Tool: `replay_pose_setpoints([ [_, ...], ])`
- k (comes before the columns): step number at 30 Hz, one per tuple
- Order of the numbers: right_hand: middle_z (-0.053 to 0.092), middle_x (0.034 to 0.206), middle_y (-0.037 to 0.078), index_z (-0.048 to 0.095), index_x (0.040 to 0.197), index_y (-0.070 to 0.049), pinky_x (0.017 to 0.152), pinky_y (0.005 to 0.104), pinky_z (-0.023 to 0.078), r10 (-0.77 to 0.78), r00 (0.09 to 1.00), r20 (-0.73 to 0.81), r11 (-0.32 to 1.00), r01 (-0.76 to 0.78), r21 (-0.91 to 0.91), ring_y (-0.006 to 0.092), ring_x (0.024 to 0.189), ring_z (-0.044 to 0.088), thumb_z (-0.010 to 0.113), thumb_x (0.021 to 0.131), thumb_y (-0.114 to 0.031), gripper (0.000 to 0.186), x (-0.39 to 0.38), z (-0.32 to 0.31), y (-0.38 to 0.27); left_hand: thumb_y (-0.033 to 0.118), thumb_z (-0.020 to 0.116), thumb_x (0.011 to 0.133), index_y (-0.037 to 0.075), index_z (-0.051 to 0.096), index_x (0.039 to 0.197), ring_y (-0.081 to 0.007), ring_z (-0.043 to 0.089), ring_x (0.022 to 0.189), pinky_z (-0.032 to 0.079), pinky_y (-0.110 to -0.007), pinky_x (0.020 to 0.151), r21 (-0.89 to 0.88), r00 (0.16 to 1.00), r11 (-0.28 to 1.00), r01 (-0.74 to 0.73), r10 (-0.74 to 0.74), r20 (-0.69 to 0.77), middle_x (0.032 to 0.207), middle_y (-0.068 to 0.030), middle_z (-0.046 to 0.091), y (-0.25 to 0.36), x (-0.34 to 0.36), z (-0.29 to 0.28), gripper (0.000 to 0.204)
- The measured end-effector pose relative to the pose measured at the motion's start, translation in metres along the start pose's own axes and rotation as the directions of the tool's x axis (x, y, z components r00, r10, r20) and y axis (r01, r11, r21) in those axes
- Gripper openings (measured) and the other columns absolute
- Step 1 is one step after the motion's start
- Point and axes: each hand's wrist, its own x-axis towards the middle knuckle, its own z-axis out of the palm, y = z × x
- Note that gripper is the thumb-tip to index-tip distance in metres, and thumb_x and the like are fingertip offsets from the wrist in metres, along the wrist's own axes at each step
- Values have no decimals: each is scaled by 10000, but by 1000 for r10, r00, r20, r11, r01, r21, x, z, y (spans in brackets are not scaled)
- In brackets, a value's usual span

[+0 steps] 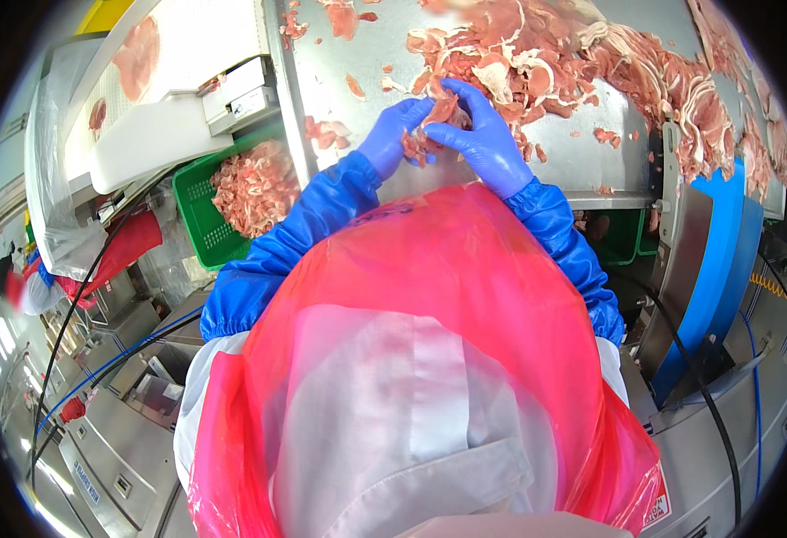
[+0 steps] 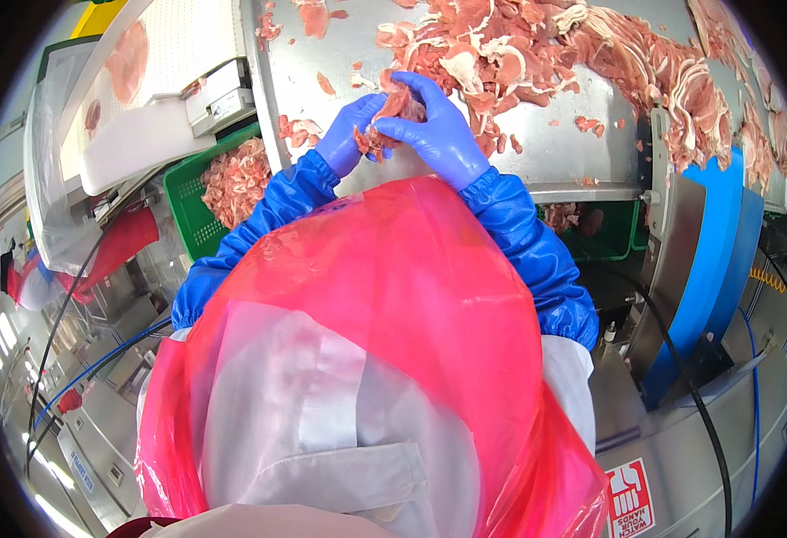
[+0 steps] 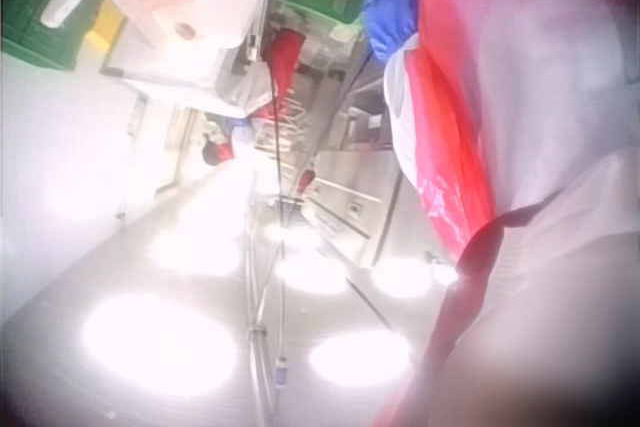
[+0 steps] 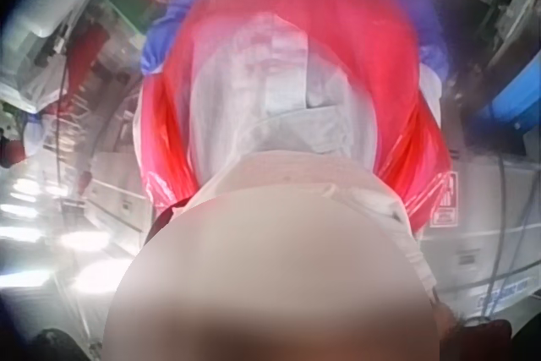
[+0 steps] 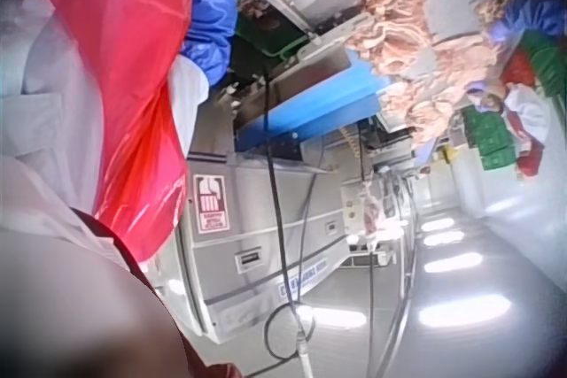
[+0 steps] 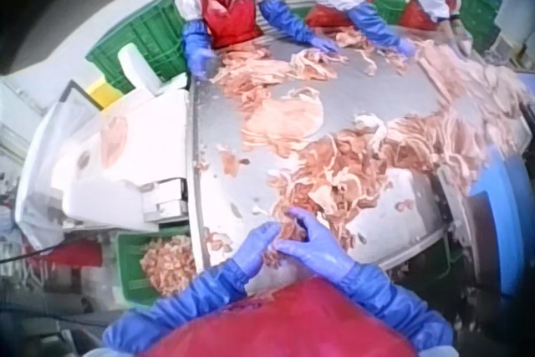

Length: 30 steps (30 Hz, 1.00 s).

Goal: The person sorts raw meat pieces on a stainless steel table, separating them by hand into a green basket. The person repeatedly picks up pieces, inspects them, and places them into the basket.

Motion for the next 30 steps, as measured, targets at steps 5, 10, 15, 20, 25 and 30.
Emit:
replay_pose_setpoints([
  [5, 668, 1117, 86, 601, 1303, -18, 826, 294, 548, 102, 979, -177, 993, -89, 75, 145, 980, 644, 820, 877, -231, 524, 20, -5, 28, 441, 528, 1070, 53, 561, 1380, -192, 722, 931, 599, -307, 694, -194, 972, 964, -181, 145, -187, 1207, -109, 670, 13, -8, 18, 497],
  [10, 715, 945, 67, 656, 1221, 4, 741, 282, 558, 284, 933, -220, 952, -247, 179, 143, 852, 674, 798, 892, -201, 413, 27, -2, 4, 362, 631, 1031, 32, 590, 1306, -120, 673, 716, 550, -244, 557, 64, 977, 989, -130, 139, -161, 998, -67, 685, 33, -13, 20, 432],
  [15, 750, 1033, 122, 701, 1131, 5, 794, 323, 565, -76, 926, -369, 968, -20, -249, 196, 890, 715, 740, 912, -130, 260, 47, -36, 70, 314, 632, 1029, 42, 685, 1119, -82, 597, 567, 466, -226, 466, -27, 990, 995, -92, 89, -106, 833, -31, 666, 45, -12, 13, 291],
  [20, 754, 1000, 139, 724, 1125, -45, 829, 340, 572, -203, 880, -430, 742, -148, -654, 220, 925, 730, 713, 864, -63, 262, 57, -77, 72, 393, 615, 1030, 39, 659, 1079, -112, 634, 598, 442, -226, 428, 99, 986, 990, -100, 112, -127, 899, -84, 700, 53, -31, 3, 360],
  [25, 730, 1137, 105, 651, 1258, -20, 860, 330, 560, 37, 765, -643, 782, -422, -458, 182, 983, 702, 682, 918, -112, 353, 32, -266, 140, 330, 625, 1023, 26, 589, 1279, -221, 686, 1057, 589, -337, 874, 341, 870, 862, -375, 454, -192, 1172, -113, 671, 37, -24, -120, 400],
  [30, 624, 1342, 172, 403, 1526, -11, 1002, 357, 515, 185, 912, -366, 936, -277, -218, 254, 1196, 626, 749, 872, -215, 768, 89, -240, 171, 331, 602, 1043, 118, 318, 1571, -151, 639, 989, 564, -366, 872, -59, 997, 995, -80, 78, -27, 1329, -77, 606, -6, 54, -109, 636],
])
